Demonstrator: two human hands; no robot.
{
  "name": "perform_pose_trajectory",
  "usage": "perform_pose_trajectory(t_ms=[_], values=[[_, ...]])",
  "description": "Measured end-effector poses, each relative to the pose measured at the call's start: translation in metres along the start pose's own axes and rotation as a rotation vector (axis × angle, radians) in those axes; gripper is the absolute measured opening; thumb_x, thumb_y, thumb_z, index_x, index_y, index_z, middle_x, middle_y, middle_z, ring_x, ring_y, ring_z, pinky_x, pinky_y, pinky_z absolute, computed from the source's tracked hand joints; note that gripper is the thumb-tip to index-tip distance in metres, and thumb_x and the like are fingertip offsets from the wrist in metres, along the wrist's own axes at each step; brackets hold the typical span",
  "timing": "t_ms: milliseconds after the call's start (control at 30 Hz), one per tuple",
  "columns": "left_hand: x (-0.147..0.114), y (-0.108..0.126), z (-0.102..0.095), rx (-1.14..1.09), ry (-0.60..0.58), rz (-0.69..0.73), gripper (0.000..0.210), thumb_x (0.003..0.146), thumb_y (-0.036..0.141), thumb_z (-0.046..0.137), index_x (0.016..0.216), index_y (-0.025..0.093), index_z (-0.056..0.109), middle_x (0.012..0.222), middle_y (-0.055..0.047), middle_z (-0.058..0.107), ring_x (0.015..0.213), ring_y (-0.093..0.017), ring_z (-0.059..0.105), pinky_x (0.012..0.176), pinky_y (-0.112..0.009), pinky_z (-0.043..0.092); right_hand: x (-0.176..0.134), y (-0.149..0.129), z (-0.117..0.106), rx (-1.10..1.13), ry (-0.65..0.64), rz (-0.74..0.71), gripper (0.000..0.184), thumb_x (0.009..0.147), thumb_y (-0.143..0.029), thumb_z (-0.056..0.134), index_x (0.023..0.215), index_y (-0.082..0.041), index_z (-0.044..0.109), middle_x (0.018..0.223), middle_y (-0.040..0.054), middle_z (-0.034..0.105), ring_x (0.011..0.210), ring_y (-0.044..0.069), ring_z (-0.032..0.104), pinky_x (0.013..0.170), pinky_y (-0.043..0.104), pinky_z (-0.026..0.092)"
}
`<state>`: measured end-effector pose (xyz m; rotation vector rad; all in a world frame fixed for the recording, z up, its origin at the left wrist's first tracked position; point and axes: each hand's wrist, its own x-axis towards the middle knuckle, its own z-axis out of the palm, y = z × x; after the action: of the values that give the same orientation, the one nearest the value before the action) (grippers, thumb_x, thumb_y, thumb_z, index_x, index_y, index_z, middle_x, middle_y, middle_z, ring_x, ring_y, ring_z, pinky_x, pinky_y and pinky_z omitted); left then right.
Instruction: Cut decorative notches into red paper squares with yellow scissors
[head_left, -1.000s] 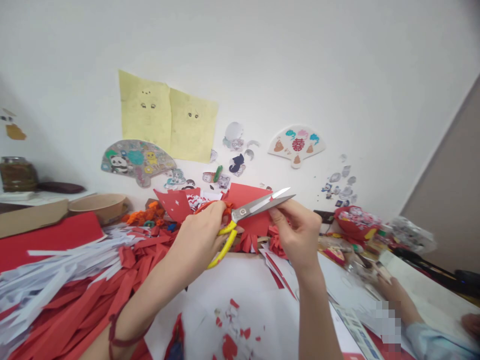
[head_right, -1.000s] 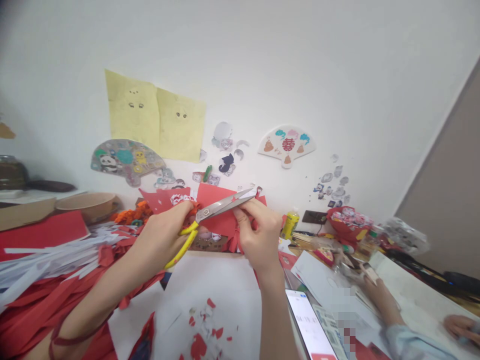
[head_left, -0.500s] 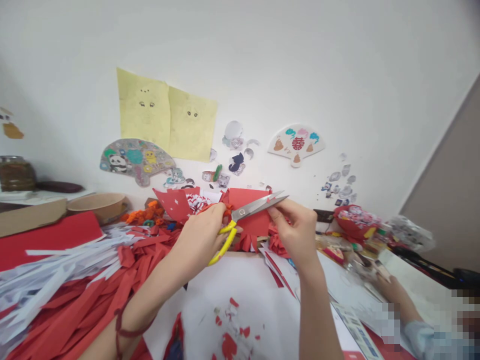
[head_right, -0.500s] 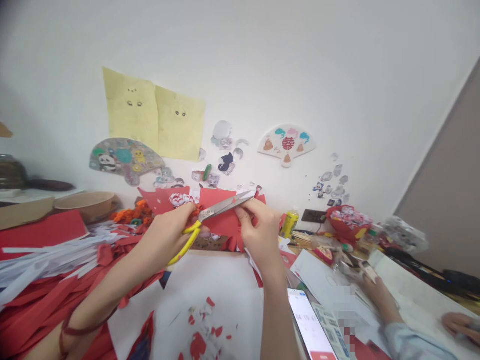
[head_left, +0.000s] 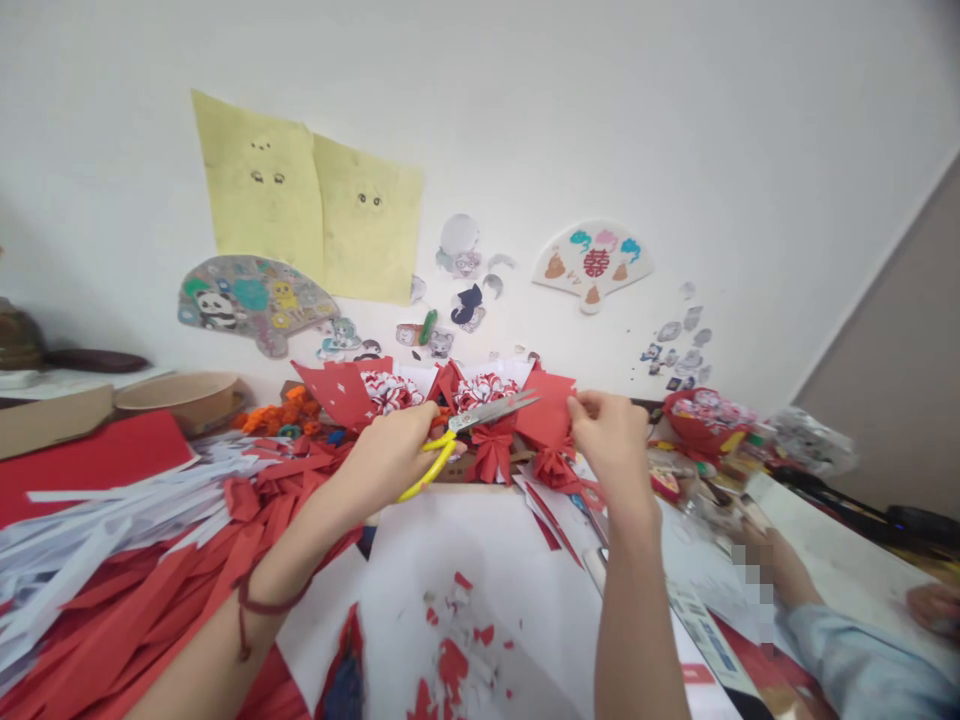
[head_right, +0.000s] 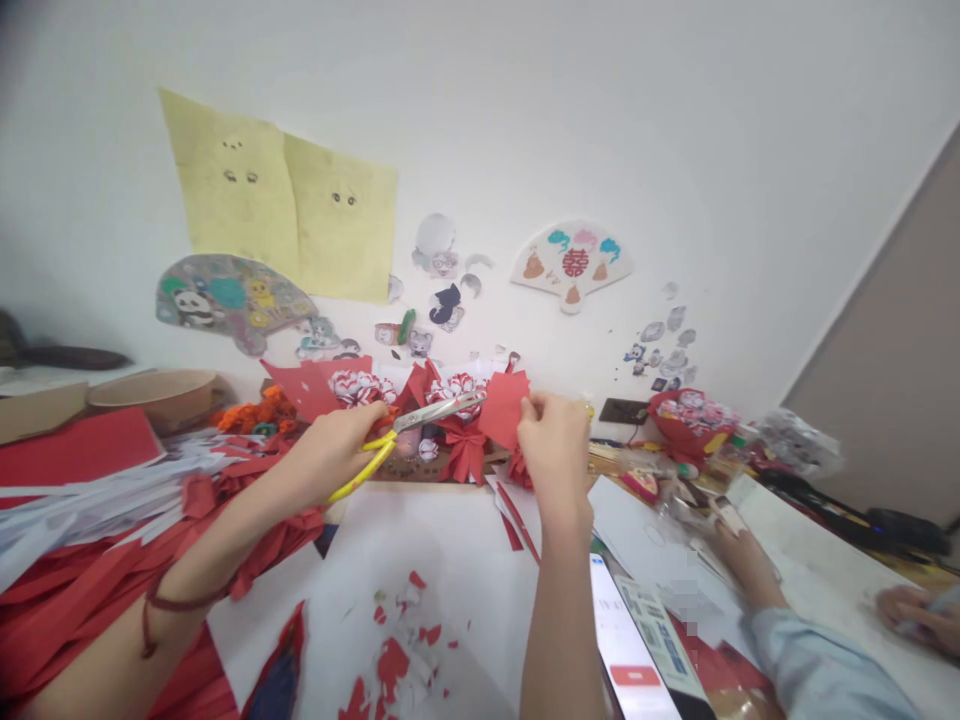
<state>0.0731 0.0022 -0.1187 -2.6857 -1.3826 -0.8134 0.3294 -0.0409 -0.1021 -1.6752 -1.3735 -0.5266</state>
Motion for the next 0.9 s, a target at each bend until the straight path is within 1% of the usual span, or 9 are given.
perform_pose_trajectory(t_ms=[133, 233, 300, 367, 500, 567, 700, 833, 900], values=[[0.000, -0.015, 0.006, 0.209, -0.103, 0.060, 0.030, 0.083, 0.051, 0.052, 0.085, 0.021, 0.056, 0.085, -0.006, 0.069, 0.078, -0.024, 0.066, 0.058, -0.027, 0.037, 0.001, 0.017, -0.010, -0.151, 0.089, 0.153, 0.024, 0.082, -0.027, 0.055, 0.079, -0.015, 0.076, 0.073, 0.0164, 0.073, 0.069, 0.027, 0.065, 0.065, 0.034, 0.039], [0.000, -0.018, 0.016, 0.402, -0.085, 0.143, 0.018, 0.086, 0.037, 0.053, 0.087, 0.019, 0.057, 0.088, -0.008, 0.068, 0.078, -0.025, 0.065, 0.056, -0.030, 0.036, 0.003, 0.018, -0.017, -0.217, 0.092, 0.241, 0.025, 0.083, -0.027, 0.054, 0.085, -0.015, 0.076, 0.079, 0.0165, 0.074, 0.078, 0.030, 0.067, 0.071, 0.035, 0.041], [0.002, -0.016, 0.023, 0.463, -0.081, 0.203, 0.009, 0.086, 0.023, 0.052, 0.089, 0.018, 0.058, 0.091, -0.008, 0.067, 0.080, -0.025, 0.064, 0.058, -0.032, 0.037, 0.003, 0.016, -0.018, -0.208, 0.071, 0.255, 0.026, 0.083, -0.027, 0.053, 0.087, -0.016, 0.076, 0.083, 0.0161, 0.075, 0.082, 0.030, 0.068, 0.074, 0.035, 0.042], [0.005, -0.014, 0.029, 0.494, -0.064, 0.280, 0.009, 0.085, 0.015, 0.051, 0.090, 0.017, 0.059, 0.093, -0.008, 0.065, 0.086, -0.025, 0.062, 0.062, -0.034, 0.038, 0.004, 0.014, -0.018, -0.180, 0.042, 0.249, 0.027, 0.084, -0.027, 0.052, 0.089, -0.016, 0.076, 0.084, 0.0157, 0.075, 0.083, 0.030, 0.068, 0.075, 0.035, 0.043], [0.010, -0.013, 0.035, 0.603, 0.053, 0.464, 0.012, 0.085, 0.012, 0.051, 0.093, 0.017, 0.058, 0.098, -0.007, 0.061, 0.094, -0.026, 0.055, 0.073, -0.038, 0.039, 0.005, 0.010, -0.013, -0.152, 0.012, 0.203, 0.027, 0.084, -0.028, 0.051, 0.087, -0.017, 0.076, 0.084, 0.0140, 0.075, 0.082, 0.030, 0.069, 0.074, 0.035, 0.043], [0.010, -0.012, 0.035, 0.621, 0.077, 0.501, 0.012, 0.085, 0.012, 0.051, 0.093, 0.018, 0.057, 0.098, -0.007, 0.060, 0.094, -0.025, 0.054, 0.076, -0.039, 0.038, 0.005, 0.009, -0.011, -0.142, 0.001, 0.180, 0.027, 0.084, -0.028, 0.051, 0.086, -0.018, 0.076, 0.084, 0.0136, 0.075, 0.082, 0.030, 0.069, 0.074, 0.035, 0.044], [0.007, -0.013, 0.026, 0.629, 0.120, 0.427, 0.011, 0.085, 0.013, 0.050, 0.091, 0.018, 0.057, 0.096, -0.008, 0.060, 0.092, -0.026, 0.054, 0.077, -0.039, 0.037, 0.005, 0.007, -0.010, -0.098, 0.012, 0.167, 0.027, 0.084, -0.031, 0.052, 0.083, -0.018, 0.075, 0.083, 0.0126, 0.075, 0.080, 0.029, 0.069, 0.074, 0.036, 0.043], [0.004, -0.023, 0.010, 0.567, 0.189, 0.195, 0.015, 0.083, 0.028, 0.055, 0.092, 0.016, 0.057, 0.097, -0.011, 0.061, 0.091, -0.030, 0.057, 0.075, -0.040, 0.039, 0.005, 0.003, -0.013, -0.022, 0.065, 0.156, 0.027, 0.086, -0.035, 0.051, 0.085, -0.018, 0.072, 0.083, 0.0097, 0.074, 0.075, 0.027, 0.068, 0.072, 0.035, 0.042], [0.004, -0.031, 0.003, 0.485, 0.198, 0.062, 0.024, 0.084, 0.037, 0.052, 0.093, 0.015, 0.056, 0.095, -0.012, 0.062, 0.087, -0.030, 0.060, 0.068, -0.038, 0.040, 0.004, 0.000, -0.014, 0.100, -0.013, 0.096, 0.025, 0.087, -0.036, 0.050, 0.084, -0.019, 0.069, 0.083, 0.0062, 0.073, 0.073, 0.023, 0.066, 0.071, 0.032, 0.042]])
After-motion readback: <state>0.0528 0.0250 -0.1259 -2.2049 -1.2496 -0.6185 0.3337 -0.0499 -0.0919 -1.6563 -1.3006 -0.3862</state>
